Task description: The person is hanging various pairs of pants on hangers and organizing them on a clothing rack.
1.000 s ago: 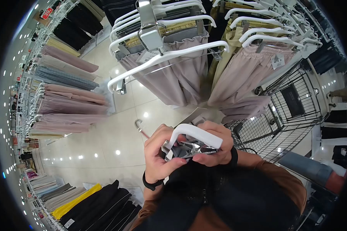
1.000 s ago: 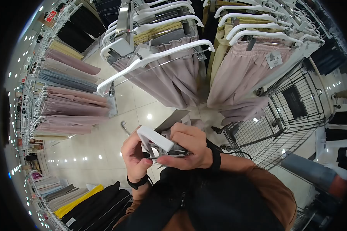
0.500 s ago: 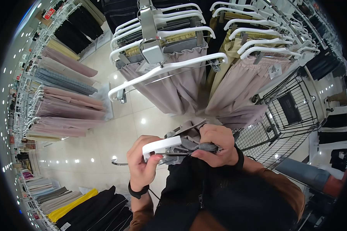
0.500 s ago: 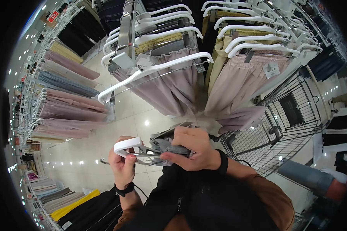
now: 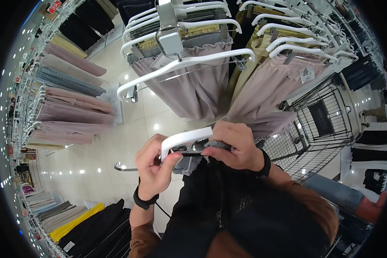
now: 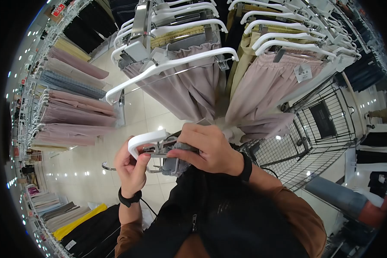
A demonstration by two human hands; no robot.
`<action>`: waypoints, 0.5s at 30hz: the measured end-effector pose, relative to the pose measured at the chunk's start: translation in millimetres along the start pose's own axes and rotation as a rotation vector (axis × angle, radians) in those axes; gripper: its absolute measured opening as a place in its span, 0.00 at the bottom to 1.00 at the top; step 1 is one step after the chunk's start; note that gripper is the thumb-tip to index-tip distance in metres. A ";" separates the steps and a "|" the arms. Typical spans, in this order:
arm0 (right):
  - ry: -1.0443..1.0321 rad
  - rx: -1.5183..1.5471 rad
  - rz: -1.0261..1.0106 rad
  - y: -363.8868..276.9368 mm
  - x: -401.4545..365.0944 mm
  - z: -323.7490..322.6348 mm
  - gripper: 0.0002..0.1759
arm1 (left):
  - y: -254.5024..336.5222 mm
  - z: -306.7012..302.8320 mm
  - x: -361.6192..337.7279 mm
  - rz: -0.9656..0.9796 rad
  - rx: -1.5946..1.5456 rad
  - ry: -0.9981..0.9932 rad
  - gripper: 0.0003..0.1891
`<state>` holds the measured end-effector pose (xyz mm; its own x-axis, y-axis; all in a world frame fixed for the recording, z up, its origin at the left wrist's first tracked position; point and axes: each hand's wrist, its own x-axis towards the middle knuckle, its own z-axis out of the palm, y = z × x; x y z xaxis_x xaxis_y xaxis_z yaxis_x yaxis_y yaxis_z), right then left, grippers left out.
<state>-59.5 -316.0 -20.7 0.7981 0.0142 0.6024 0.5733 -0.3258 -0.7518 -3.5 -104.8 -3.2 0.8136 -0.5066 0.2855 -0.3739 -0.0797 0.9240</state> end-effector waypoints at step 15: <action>-0.071 0.056 0.067 -3.6 4.7 -7.1 0.12 | 5.6 -11.1 9.5 0.124 0.206 -0.026 0.08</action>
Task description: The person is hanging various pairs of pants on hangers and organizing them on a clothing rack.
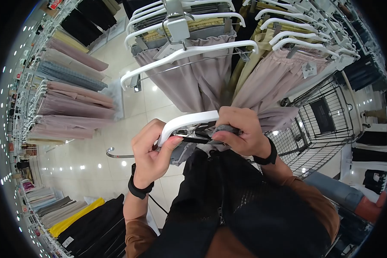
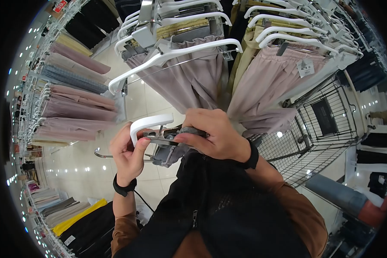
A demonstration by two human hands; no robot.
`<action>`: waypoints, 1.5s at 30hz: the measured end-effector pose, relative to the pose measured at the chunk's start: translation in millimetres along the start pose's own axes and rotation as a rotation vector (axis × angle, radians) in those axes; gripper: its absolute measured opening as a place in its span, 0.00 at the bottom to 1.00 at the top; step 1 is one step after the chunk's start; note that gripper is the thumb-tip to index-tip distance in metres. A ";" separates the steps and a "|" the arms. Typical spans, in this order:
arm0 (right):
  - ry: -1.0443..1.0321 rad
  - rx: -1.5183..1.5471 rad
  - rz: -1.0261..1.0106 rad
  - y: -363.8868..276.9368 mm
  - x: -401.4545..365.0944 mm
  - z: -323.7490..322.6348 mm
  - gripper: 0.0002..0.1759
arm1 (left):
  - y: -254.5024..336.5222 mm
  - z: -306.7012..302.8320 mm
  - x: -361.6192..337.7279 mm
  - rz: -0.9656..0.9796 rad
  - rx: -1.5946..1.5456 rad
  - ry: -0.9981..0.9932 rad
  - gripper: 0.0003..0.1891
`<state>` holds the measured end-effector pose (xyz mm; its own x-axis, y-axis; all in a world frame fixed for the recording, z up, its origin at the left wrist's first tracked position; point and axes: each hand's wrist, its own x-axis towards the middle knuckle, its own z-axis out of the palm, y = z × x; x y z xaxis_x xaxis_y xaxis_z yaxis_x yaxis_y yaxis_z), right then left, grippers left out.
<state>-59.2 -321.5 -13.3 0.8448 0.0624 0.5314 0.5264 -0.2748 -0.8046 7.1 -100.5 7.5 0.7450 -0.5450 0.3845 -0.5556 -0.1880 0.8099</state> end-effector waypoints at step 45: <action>0.234 -0.251 -0.243 -28.1 7.7 -3.0 0.15 | 23.8 1.1 11.8 0.265 0.067 0.030 0.10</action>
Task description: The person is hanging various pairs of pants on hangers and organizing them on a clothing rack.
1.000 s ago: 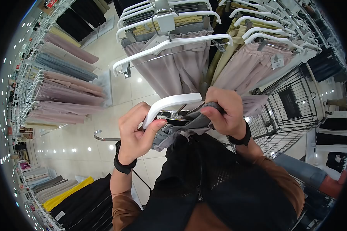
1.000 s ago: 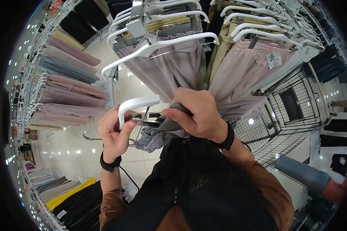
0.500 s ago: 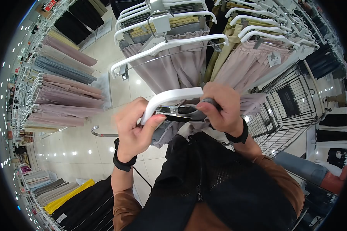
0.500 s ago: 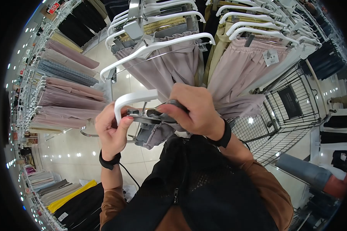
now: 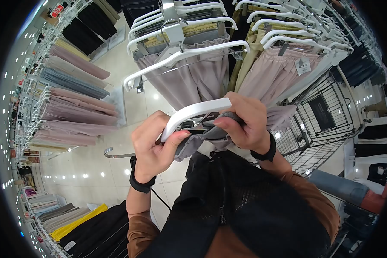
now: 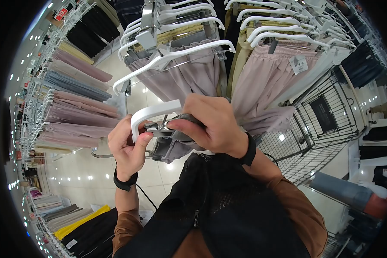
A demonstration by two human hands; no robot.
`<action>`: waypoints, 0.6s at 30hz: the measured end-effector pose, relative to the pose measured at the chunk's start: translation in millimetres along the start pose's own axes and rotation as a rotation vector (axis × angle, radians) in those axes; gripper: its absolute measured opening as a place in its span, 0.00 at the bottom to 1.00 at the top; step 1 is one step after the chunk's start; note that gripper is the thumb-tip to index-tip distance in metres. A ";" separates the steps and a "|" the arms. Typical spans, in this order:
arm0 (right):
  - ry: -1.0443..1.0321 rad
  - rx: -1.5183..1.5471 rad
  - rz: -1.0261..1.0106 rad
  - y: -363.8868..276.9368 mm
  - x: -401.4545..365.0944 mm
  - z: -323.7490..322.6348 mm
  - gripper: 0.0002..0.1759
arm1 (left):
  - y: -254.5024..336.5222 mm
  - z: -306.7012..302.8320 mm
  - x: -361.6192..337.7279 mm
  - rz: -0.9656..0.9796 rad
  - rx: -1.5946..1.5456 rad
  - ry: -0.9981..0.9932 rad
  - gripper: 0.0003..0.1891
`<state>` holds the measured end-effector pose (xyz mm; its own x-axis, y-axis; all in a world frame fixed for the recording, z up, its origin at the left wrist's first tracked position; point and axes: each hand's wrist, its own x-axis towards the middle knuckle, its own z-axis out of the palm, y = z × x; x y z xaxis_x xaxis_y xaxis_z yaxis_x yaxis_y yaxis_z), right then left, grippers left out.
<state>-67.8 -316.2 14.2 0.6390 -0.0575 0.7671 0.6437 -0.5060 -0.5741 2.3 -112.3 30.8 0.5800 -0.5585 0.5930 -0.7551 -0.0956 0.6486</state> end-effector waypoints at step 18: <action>-0.084 0.140 -0.006 5.2 1.2 -18.7 0.15 | 5.2 -3.5 9.7 0.008 -0.033 -0.002 0.11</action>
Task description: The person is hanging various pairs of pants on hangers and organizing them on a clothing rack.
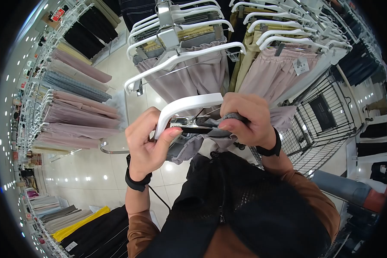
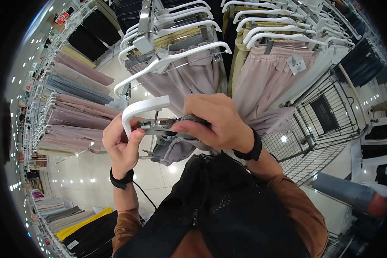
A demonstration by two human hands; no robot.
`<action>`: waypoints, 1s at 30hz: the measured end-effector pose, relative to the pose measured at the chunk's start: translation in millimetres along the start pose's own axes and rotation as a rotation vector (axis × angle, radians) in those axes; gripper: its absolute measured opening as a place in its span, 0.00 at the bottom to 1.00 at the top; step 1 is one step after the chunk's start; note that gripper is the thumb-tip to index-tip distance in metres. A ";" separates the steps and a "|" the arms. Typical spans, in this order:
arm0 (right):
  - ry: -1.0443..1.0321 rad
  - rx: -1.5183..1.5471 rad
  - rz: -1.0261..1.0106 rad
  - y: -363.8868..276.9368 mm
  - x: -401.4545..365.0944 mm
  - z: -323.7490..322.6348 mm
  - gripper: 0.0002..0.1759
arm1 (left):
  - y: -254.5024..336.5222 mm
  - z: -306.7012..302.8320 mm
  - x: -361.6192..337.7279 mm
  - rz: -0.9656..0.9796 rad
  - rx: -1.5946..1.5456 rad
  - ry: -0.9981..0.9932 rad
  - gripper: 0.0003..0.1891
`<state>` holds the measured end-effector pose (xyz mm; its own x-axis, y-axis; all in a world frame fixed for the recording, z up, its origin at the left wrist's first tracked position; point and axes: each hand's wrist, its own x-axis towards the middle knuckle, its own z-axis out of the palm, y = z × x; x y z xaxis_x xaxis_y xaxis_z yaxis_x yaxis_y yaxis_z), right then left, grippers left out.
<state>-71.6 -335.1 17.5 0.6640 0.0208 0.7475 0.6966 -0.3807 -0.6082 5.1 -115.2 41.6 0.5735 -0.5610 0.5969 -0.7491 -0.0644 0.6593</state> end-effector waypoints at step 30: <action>0.153 -0.099 0.017 19.6 4.8 11.0 0.13 | 1.1 16.1 4.0 -0.009 0.076 -0.111 0.13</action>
<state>-51.7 -332.3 6.2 0.6209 -0.1245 0.7740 0.6504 -0.4693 -0.5972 1.2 -130.8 37.4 0.5431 -0.6480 0.5340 -0.7694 -0.1293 0.6255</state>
